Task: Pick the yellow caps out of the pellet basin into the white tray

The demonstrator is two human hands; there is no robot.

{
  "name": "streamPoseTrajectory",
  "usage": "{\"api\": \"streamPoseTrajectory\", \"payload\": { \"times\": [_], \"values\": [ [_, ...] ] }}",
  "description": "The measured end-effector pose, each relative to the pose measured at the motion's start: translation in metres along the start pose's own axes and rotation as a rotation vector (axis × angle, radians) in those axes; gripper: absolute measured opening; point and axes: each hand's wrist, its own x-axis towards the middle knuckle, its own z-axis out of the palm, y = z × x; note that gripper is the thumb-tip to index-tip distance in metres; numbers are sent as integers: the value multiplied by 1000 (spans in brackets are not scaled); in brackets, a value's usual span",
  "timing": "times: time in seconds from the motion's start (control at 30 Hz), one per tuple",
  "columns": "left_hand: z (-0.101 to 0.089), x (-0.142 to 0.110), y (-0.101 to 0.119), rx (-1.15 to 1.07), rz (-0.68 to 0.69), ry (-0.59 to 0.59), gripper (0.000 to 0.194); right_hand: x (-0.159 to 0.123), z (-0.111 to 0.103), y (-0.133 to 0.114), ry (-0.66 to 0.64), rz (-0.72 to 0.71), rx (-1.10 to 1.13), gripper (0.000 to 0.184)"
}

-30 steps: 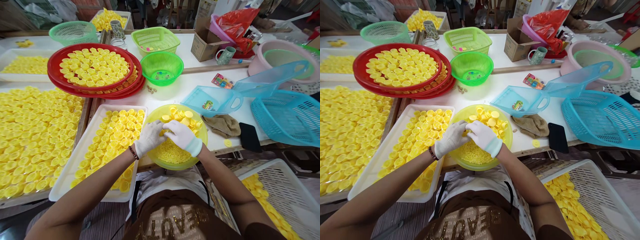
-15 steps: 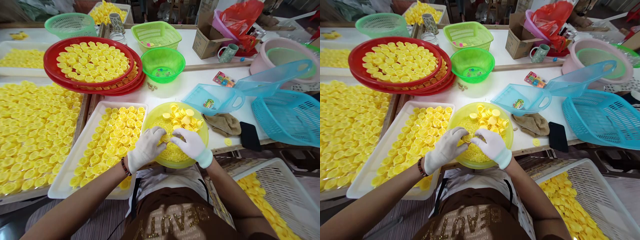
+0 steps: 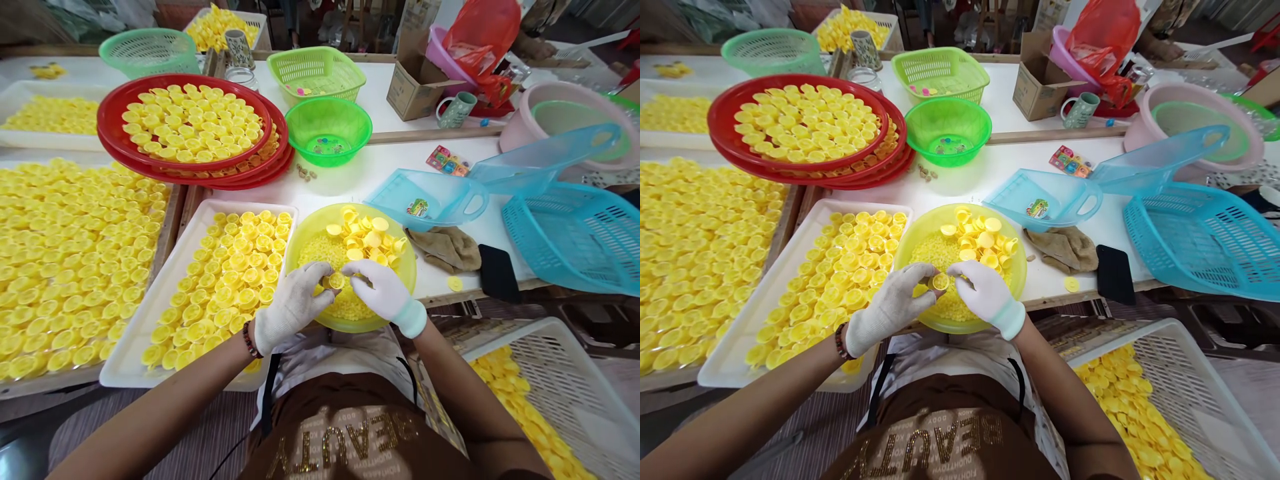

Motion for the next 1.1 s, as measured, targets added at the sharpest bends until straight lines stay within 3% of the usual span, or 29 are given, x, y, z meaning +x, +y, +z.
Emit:
{"api": "streamPoseTrajectory", "payload": {
  "times": [0.13, 0.33, 0.47, 0.57, 0.7, 0.83, 0.97, 1.03, 1.1],
  "values": [
    [-4, -3, -1, -120, 20, 63, 33, 1, 2, -10, 41, -26, -26, 22],
    [-9, -10, -3, -197, -5, 71, 28, 3, 8, -22, 106, -64, 16, 17],
    [-11, -6, -2, -54, -70, 104, 24, 3, 17, -18, 127, -9, 57, 27],
    [-10, -3, 1, 68, -51, 23, 18, 3, 22, -11, 48, -38, 46, 34],
    [-4, -7, 7, 0, 19, -109, 14, 4, 18, -6, -113, -113, -12, 41],
    [0, -13, 5, 1, 35, -42, 18, 1, 9, -5, -115, -28, -96, 39],
    [-1, -17, -5, 20, 0, 16, 19, -9, 4, -1, -353, 127, -396, 23],
    [-2, -18, -10, 16, -19, 36, 20, -12, 4, 2, -452, 111, -489, 15],
    [-2, -18, -11, 9, -18, 54, 20, -12, 4, 4, -464, 53, -476, 14]
  ]
}}
